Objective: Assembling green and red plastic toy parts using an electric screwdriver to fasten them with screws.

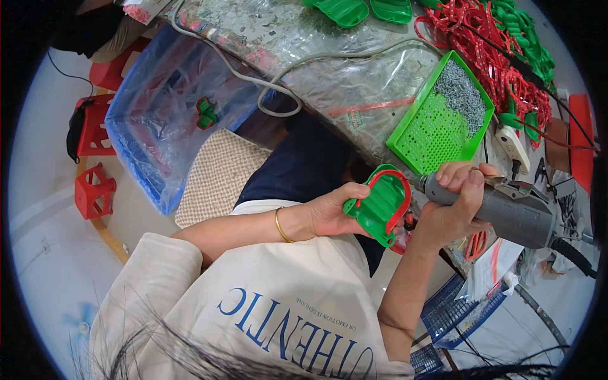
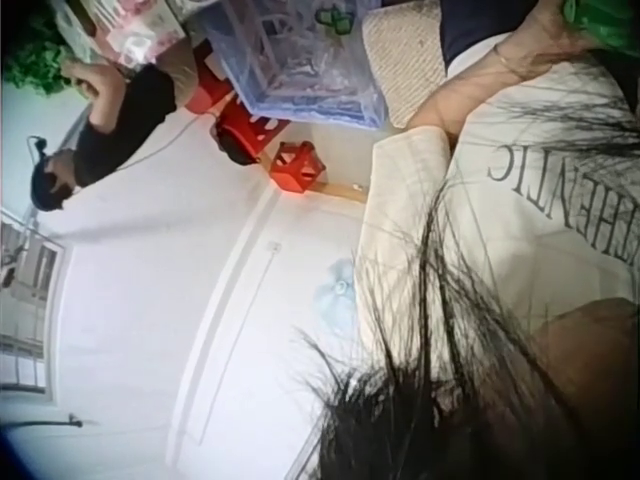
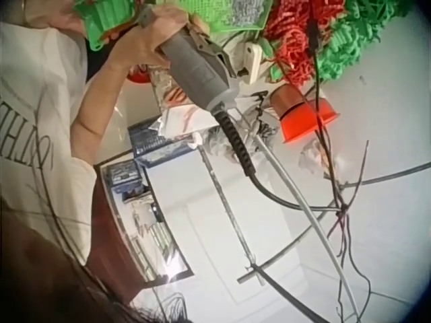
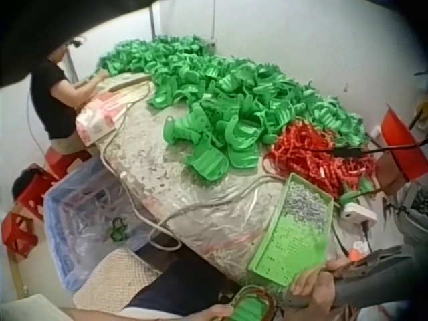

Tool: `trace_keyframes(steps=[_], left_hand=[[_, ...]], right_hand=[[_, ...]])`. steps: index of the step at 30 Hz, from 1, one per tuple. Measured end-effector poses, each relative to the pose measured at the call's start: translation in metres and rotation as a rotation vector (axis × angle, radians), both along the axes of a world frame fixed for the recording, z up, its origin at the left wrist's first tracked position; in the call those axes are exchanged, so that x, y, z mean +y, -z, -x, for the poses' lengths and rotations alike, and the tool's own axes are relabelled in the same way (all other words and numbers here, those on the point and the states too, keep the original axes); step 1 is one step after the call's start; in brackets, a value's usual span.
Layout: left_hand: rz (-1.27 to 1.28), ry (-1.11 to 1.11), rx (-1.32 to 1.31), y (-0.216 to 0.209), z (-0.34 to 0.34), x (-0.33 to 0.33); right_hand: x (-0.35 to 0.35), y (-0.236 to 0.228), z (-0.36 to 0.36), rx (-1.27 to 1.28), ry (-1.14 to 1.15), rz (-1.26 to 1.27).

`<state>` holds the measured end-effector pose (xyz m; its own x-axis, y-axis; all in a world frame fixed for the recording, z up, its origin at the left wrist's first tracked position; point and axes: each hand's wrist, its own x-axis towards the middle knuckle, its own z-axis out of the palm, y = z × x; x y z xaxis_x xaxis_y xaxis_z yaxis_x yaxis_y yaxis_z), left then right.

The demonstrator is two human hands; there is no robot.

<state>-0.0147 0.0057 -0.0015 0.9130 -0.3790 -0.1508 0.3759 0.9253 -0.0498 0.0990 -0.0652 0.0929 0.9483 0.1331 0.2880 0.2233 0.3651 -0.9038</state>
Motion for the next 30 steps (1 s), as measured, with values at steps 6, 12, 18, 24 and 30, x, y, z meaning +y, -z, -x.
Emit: trace_keyframes(steps=[6, 12, 18, 24, 30], left_hand=[[-0.004, 0.028, -0.024, -0.002, 0.003, 0.001], [-0.123, -0.014, -0.086, -0.005, 0.001, 0.0], [0.012, -0.019, -0.076, -0.002, 0.004, 0.001], [0.007, 0.028, 0.02, -0.001, -0.002, -0.001], [0.022, 0.032, 0.038, 0.004, -0.003, 0.0]], right_hand=[[0.002, -0.002, 0.007, -0.05, 0.04, 0.04], [-0.009, -0.03, -0.002, -0.044, -0.105, -0.024], [-0.034, -0.038, -0.034, -0.07, 0.011, 0.03], [-0.037, -0.006, -0.043, -0.08, 0.082, 0.039], [-0.032, 0.013, -0.045, -0.06, 0.135, 0.142]])
